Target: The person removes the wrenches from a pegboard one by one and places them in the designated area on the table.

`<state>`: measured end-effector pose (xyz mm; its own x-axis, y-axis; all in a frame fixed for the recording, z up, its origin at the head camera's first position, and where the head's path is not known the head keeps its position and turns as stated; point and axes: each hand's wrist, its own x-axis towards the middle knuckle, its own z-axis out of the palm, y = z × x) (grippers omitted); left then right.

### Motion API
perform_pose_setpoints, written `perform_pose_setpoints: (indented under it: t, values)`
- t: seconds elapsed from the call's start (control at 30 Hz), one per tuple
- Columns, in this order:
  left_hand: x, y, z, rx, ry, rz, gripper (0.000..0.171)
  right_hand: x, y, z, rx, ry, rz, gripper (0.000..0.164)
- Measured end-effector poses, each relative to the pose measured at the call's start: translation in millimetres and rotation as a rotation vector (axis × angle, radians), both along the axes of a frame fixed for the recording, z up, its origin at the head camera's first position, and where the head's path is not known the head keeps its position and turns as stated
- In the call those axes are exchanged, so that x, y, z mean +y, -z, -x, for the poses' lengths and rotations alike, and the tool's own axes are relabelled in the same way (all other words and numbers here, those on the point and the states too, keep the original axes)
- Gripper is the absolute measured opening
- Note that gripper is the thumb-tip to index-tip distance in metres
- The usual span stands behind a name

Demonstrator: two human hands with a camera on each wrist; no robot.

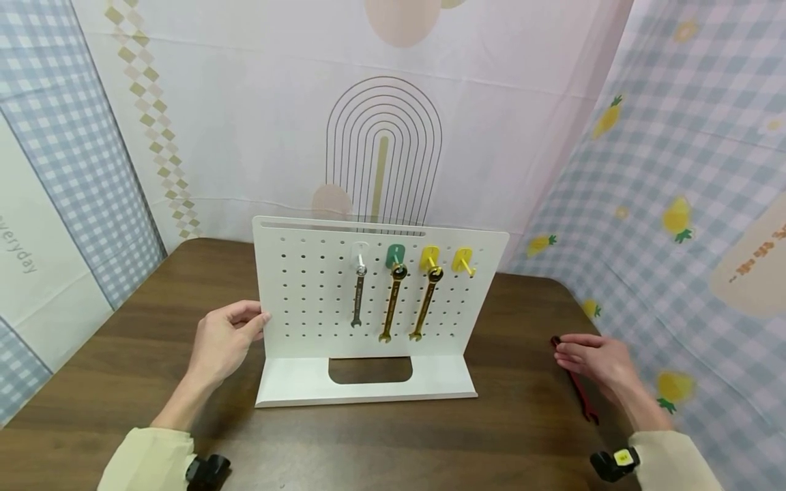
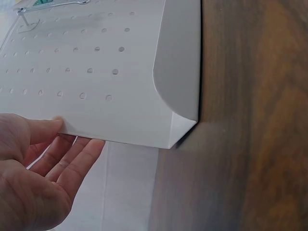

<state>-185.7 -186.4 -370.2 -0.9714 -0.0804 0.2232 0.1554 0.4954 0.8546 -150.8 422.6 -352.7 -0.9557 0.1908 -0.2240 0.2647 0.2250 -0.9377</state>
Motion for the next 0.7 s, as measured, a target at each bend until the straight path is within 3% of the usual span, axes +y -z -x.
perform_pose_setpoints:
  t: [0.2,0.37,0.7]
  values:
    - [-0.4,0.3,-1.4,-0.001,0.002,-0.008,0.027,-18.4,-7.9,-0.7,0.012,-0.025,0.017,0.031]
    - [-0.6,0.6,-1.7,0.004,0.002,-0.011,0.026,-32.4,-13.2,-0.7,0.059,-0.069,0.038,0.022]
    - [-0.8,-0.1,-1.3,0.023,0.008,-0.007,0.025,-54.1,-22.1,-4.2,0.129,-0.121,0.181,0.017]
